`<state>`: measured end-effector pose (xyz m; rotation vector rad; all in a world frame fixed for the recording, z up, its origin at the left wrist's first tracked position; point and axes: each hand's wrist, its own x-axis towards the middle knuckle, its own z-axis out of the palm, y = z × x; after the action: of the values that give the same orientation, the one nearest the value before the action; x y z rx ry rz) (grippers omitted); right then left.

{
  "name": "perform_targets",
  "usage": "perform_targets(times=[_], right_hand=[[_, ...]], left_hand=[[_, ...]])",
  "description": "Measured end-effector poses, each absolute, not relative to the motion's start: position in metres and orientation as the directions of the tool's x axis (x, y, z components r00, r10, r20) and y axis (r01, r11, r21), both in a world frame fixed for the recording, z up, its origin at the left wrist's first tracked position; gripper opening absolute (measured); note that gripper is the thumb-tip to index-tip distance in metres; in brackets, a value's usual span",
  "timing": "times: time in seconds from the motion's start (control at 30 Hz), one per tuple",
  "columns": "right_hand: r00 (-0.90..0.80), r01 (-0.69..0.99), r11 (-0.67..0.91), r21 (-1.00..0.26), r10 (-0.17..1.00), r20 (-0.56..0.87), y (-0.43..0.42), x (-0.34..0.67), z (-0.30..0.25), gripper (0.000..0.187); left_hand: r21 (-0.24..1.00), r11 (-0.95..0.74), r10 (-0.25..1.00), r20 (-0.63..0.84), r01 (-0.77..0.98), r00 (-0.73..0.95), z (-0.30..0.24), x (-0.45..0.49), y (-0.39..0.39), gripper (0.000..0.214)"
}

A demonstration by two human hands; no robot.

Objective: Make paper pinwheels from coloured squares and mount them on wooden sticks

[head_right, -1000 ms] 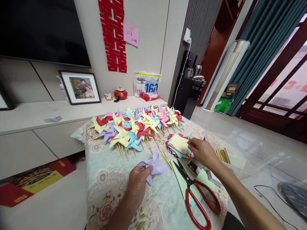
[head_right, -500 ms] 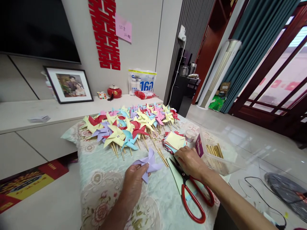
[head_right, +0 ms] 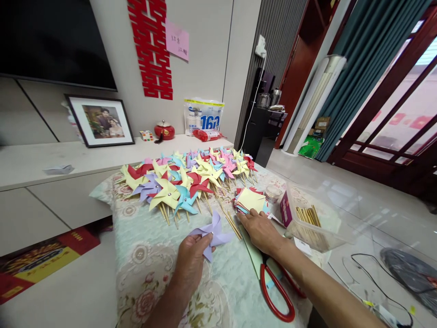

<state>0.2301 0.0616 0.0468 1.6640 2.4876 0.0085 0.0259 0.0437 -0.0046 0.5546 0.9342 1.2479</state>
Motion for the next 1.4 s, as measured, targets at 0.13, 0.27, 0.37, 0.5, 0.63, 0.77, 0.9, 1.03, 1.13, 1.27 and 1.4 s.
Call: perform_targets(times=[0.13, 0.27, 0.37, 0.5, 0.63, 0.77, 0.9, 1.03, 1.13, 1.27, 1.4], right_hand=[[-0.377, 0.917, 0.389, 0.094, 0.919, -0.119, 0.062, 0.231, 0.045, 0.049], [-0.383, 0.914, 0.394, 0.093, 0.917, -0.114, 0.059, 0.233, 0.044, 0.044], [-0.391, 0.912, 0.400, 0.092, 0.915, -0.104, 0.055, 0.232, 0.044, 0.039], [-0.416, 0.903, 0.425, 0.071, 0.903, -0.110, 0.051, 0.228, 0.048, 0.034], [-0.396, 0.918, 0.397, -0.008, 0.914, -0.088, 0.060, 0.231, 0.061, 0.030], [-0.159, 0.985, 0.162, -0.065, 0.986, 0.039, 0.094, 0.248, 0.077, 0.033], [-0.004, 0.996, 0.006, -0.088, 1.000, 0.017, 0.142, 0.267, 0.082, 0.038], [-0.031, 0.990, 0.016, -0.142, 0.994, -0.105, 0.181, 0.275, 0.078, 0.062], [-0.062, 0.986, 0.032, -0.167, 0.982, -0.178, 0.200, 0.275, 0.074, 0.068], [-0.093, 0.985, 0.055, -0.165, 0.969, -0.229, 0.213, 0.270, 0.068, 0.046], [-0.077, 0.992, 0.049, -0.115, 0.963, -0.258, 0.217, 0.263, 0.058, 0.035]], left_hand=[[0.804, 0.258, 0.958, -0.285, -0.536, 0.033, -0.007, 0.026, 0.044, 0.027], [0.808, 0.254, 0.959, -0.281, -0.532, 0.032, -0.007, 0.027, 0.044, 0.025], [0.808, 0.241, 0.963, -0.266, -0.538, 0.032, -0.005, 0.027, 0.043, 0.023], [0.809, 0.230, 0.966, -0.255, -0.541, 0.028, -0.002, 0.028, 0.043, 0.019], [0.806, 0.234, 0.964, -0.264, -0.544, 0.023, -0.003, 0.029, 0.043, 0.016], [0.807, 0.242, 0.963, -0.267, -0.539, 0.033, -0.006, 0.030, 0.045, 0.016], [0.807, 0.261, 0.956, -0.292, -0.529, 0.027, -0.008, 0.031, 0.046, 0.014], [0.808, 0.254, 0.958, -0.287, -0.531, 0.021, -0.008, 0.032, 0.047, 0.014], [0.809, 0.258, 0.956, -0.294, -0.529, 0.017, -0.008, 0.032, 0.048, 0.015], [0.814, 0.262, 0.955, -0.298, -0.518, 0.015, -0.008, 0.032, 0.048, 0.015], [0.808, 0.282, 0.952, -0.305, -0.518, 0.042, -0.011, 0.033, 0.050, 0.017]])
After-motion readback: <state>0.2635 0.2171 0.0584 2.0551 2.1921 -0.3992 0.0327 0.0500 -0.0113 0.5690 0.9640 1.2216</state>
